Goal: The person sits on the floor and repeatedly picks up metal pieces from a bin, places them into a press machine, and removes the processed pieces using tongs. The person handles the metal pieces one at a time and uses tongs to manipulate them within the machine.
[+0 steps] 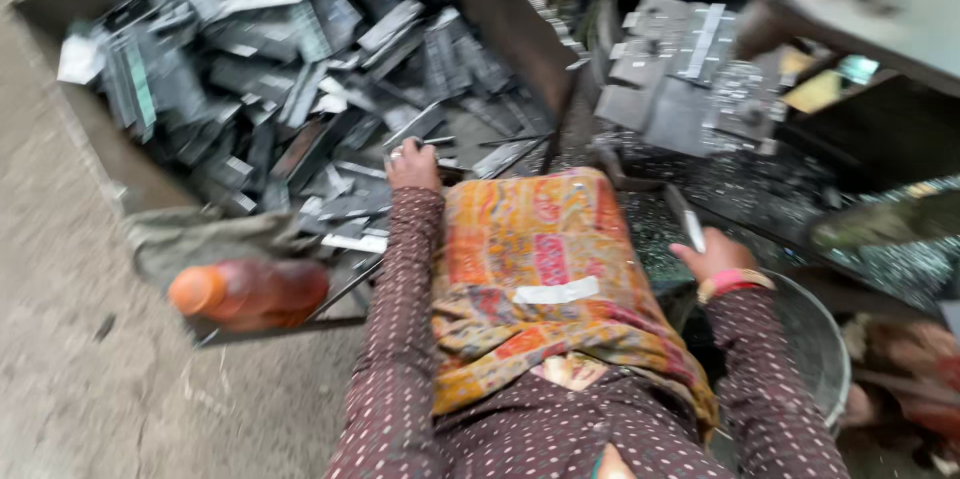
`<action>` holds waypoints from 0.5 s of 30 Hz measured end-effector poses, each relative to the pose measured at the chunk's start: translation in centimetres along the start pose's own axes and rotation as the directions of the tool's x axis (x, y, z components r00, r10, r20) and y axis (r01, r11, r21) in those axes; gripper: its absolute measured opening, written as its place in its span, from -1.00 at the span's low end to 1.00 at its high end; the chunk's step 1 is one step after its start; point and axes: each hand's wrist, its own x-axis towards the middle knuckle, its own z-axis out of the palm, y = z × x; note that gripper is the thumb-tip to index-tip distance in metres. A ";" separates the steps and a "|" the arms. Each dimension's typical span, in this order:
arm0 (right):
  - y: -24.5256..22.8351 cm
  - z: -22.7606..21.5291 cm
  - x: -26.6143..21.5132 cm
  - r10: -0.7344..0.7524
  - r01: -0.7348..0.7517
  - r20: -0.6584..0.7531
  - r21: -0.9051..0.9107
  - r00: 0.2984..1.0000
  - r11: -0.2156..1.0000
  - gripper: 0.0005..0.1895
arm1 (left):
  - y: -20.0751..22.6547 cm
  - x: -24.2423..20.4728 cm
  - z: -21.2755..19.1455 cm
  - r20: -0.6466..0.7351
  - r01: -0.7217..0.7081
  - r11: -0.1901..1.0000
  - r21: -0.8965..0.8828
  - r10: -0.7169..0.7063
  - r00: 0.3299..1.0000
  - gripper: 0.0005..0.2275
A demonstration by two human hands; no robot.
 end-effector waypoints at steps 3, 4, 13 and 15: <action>-0.6 0.1 -0.4 0.000 0.000 0.004 -0.010 1.000 1.000 -0.39 | 4.7 4.4 -3.9 0.303 -0.053 0.997 0.053 0.034 0.952 -0.89; -0.9 0.1 -0.5 -0.019 0.020 0.009 -0.008 1.000 1.000 -0.39 | 6.3 5.8 -5.2 0.163 -0.078 0.996 -0.042 0.084 0.983 -0.84; -3.0 -2.6 -2.5 -0.007 0.007 0.027 -0.019 1.000 1.000 -0.39 | 28.5 4.7 -8.0 0.014 -0.544 0.825 -0.151 0.553 0.833 -0.58; -3.4 -3.4 -2.3 0.038 -0.034 0.099 -0.042 0.994 0.999 -0.37 | 31.0 4.3 -7.8 0.104 -0.486 0.824 -0.292 0.532 0.840 -0.48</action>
